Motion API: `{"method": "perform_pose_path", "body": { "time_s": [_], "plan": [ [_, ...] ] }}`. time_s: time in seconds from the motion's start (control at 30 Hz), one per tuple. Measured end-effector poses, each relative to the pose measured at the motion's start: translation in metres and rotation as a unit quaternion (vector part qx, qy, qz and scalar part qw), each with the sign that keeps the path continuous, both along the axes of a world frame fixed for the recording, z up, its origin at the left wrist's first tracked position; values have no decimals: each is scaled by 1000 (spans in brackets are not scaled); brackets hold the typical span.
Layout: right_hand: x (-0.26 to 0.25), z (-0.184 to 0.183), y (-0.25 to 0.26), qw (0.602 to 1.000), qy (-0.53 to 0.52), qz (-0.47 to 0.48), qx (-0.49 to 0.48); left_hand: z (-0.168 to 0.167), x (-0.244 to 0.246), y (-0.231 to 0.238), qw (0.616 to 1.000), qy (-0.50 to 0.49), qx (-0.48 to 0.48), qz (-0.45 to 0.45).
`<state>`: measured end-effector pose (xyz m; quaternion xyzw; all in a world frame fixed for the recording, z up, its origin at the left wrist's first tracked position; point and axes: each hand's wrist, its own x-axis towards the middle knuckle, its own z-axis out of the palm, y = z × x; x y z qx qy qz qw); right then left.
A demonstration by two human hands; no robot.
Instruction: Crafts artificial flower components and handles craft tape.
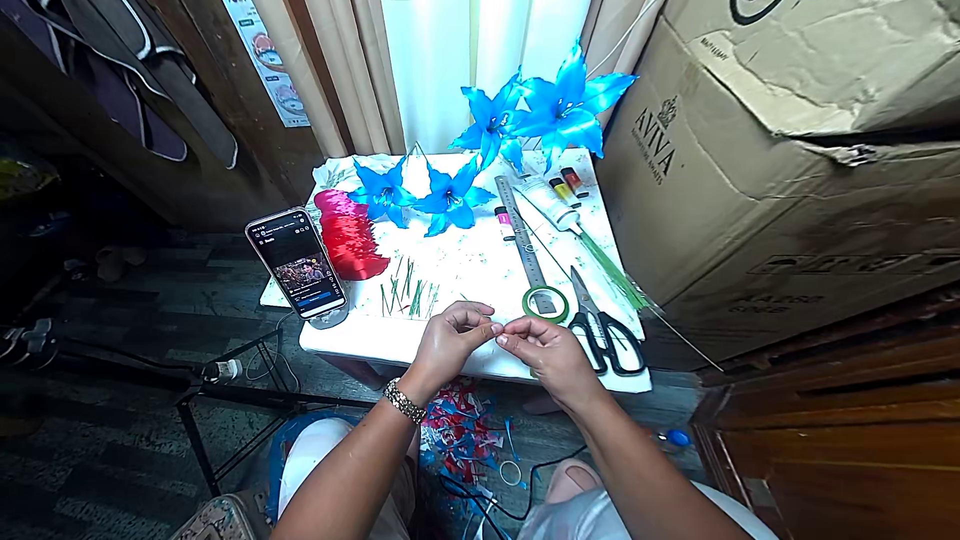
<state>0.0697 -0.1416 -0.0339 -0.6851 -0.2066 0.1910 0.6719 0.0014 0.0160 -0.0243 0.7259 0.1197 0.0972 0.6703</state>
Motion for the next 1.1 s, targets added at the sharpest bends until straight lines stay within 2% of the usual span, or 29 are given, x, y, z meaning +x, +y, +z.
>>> {"method": "perform_pose_path", "body": {
  "time_s": [0.23, 0.53, 0.63, 0.83, 1.0, 1.1],
  "plan": [
    [0, 4, 1, 999, 39, 13, -19, 5, -1, 5, 999, -4, 48, -15],
    [1, 2, 2, 995, 87, 33, 28, 8, -2, 13, 994, -24, 90, -54],
    [2, 4, 2, 994, 99, 36, 32, 8, -3, 13, 994, -35, 70, -71],
    [-1, -1, -1, 999, -48, -2, -5, 5, -2, 7, 998, -32, -6, -54],
    [-3, -8, -1, 985, -171, -14, -18, 4, 0, 5, 1000, -4, 7, -16],
    [-3, -10, 0, 981, -191, -15, -34, 6, -1, 5, 1000, 7, 11, -12]
  ]
}}
